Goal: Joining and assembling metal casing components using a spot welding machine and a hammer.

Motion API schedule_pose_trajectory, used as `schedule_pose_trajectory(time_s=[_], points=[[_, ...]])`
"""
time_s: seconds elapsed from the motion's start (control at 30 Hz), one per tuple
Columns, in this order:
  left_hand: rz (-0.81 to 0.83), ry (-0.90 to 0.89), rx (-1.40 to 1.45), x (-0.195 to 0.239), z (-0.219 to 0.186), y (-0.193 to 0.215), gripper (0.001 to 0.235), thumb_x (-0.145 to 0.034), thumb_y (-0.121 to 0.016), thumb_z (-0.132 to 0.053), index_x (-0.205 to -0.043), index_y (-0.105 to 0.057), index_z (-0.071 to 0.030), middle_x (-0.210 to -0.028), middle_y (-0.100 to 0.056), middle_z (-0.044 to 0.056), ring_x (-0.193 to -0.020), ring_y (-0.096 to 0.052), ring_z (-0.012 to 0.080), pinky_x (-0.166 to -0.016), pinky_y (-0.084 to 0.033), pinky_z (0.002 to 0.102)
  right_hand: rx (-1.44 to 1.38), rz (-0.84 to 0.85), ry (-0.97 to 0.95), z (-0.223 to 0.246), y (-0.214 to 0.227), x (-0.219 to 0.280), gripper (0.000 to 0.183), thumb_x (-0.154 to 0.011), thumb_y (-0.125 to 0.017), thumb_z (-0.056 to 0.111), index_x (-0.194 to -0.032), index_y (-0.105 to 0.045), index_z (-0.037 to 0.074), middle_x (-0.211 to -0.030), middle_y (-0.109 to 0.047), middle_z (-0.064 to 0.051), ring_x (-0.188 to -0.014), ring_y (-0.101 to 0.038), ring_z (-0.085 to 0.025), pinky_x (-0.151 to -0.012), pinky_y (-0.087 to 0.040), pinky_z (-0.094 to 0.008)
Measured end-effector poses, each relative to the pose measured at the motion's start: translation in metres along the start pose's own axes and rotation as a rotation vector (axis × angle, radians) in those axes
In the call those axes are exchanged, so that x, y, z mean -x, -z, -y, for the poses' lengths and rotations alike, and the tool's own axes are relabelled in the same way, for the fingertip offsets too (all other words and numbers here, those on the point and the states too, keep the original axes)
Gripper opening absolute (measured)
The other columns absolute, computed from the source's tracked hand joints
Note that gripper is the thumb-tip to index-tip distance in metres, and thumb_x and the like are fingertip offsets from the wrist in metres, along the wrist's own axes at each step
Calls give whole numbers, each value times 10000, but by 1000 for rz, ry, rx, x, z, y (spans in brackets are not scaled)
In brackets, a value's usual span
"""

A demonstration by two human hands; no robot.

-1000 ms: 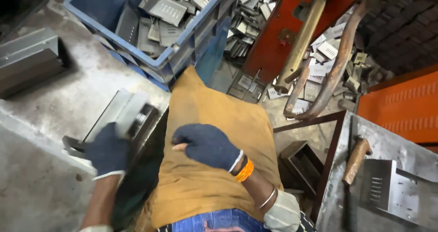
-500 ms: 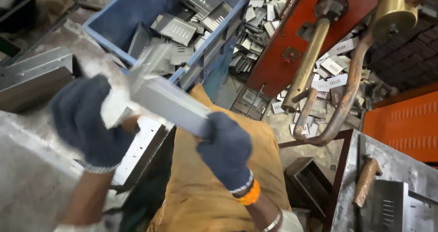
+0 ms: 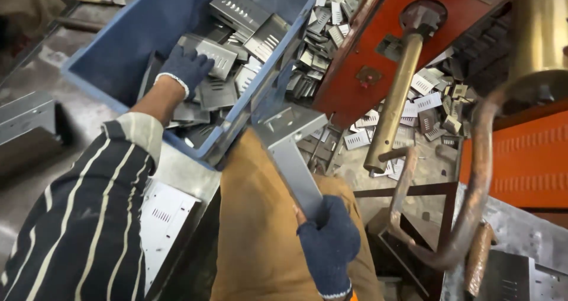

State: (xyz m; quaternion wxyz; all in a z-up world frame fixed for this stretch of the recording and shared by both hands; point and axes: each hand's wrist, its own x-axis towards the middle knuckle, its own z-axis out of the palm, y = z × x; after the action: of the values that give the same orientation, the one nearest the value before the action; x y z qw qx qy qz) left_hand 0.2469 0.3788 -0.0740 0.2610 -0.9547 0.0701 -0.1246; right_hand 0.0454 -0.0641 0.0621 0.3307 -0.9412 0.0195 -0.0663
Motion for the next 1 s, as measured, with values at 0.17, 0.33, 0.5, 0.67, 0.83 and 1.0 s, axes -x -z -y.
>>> schedule_pose_trajectory(time_s=[0.17, 0.33, 0.5, 0.67, 0.83, 1.0], points=[[272, -176, 153, -20, 3, -33, 564, -746, -787, -184, -1285, -623, -193, -1219, -679, 57, -1161, -653, 263, -972, -491, 451, 89, 88, -77, -24, -12, -3, 421, -636, -906, 376, -830, -646, 108, -617, -631, -60, -561, -640, -285, -555, -484, -433], [373, -305, 251, -13, 11, -28, 767, -471, -898, -292, -1203, -688, -195, -1132, -723, 74, -1034, -714, 298, -854, -563, 416, 102, 128, -95, -31, -16, -5, 439, -636, -910, 381, -793, -621, 90, -618, -615, -74, -570, -629, -291, -572, -483, -433], [312, -346, 227, -1, 6, -28, 99, -851, -702, -218, -866, -796, -193, -949, -770, 74, -937, -754, 298, -803, -594, 436, 89, 72, -15, -25, -9, -2, 447, -647, -914, 388, -834, -645, 84, -642, -614, -83, -584, -621, -290, -571, -479, -429], [282, -198, 364, -2, 35, 84, 180, -782, -772, -256, -948, -766, -185, -948, -756, 105, -896, -738, 339, -769, -581, 470, -8, 35, -1, -24, -1, 7, 450, -643, -907, 366, -913, -676, 90, -651, -631, -72, -578, -642, -268, -572, -492, -412], [-114, 61, 692, 52, 40, 198, 366, -812, -851, -336, -1011, -703, -67, -921, -709, 184, -846, -686, 390, -721, -541, 478, -59, 37, 28, -13, 22, 13, 440, -652, -912, 321, -911, -668, 62, -657, -628, -80, -576, -635, -249, -575, -486, -394], [-745, 538, 1597, 112, -17, 260, 289, -1115, -782, -275, -1210, -601, -71, -1068, -678, 23, -973, -657, 134, -889, -564, 297, -397, 141, -70, 24, 72, 23, 323, -732, -911, 172, -850, -655, 14, -670, -669, -62, -592, -609, -147, -574, -496, -308]])
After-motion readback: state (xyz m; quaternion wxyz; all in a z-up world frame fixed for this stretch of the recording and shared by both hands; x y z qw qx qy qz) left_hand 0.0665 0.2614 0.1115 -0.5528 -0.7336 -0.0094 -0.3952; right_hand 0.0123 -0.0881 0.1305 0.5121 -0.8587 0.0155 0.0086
